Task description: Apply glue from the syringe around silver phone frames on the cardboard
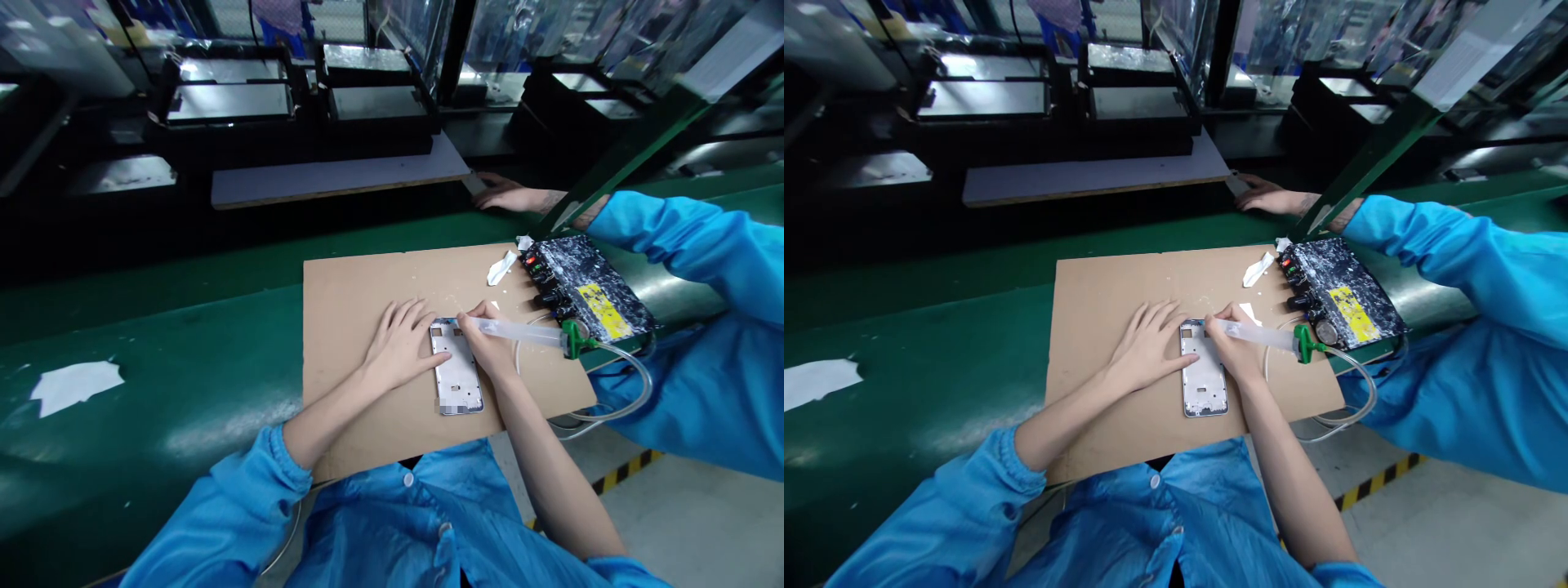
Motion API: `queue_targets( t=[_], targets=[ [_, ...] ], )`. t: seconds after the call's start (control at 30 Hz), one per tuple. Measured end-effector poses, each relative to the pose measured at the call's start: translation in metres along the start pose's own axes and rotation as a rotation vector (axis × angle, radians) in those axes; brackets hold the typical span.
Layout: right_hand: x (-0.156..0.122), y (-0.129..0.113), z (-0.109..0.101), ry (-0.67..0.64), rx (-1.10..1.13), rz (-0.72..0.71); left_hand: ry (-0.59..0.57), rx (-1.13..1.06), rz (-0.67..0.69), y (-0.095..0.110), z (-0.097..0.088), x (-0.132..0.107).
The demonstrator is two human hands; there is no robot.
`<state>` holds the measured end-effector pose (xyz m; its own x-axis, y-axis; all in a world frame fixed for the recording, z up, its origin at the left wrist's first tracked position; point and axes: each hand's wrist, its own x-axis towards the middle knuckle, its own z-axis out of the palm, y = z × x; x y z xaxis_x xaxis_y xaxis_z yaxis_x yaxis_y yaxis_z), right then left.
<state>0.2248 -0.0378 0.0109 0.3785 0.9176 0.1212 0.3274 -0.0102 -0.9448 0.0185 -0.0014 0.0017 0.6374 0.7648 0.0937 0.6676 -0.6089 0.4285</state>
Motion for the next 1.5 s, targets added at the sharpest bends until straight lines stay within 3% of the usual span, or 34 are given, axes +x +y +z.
queue_targets(
  t=[1.5],
  targets=[
    [0.0010, 0.0064, -0.0009, 0.027, -0.049, 0.009, 0.008, -0.001, 0.001, 0.0001, 0.0011, -0.0002]
  ],
)
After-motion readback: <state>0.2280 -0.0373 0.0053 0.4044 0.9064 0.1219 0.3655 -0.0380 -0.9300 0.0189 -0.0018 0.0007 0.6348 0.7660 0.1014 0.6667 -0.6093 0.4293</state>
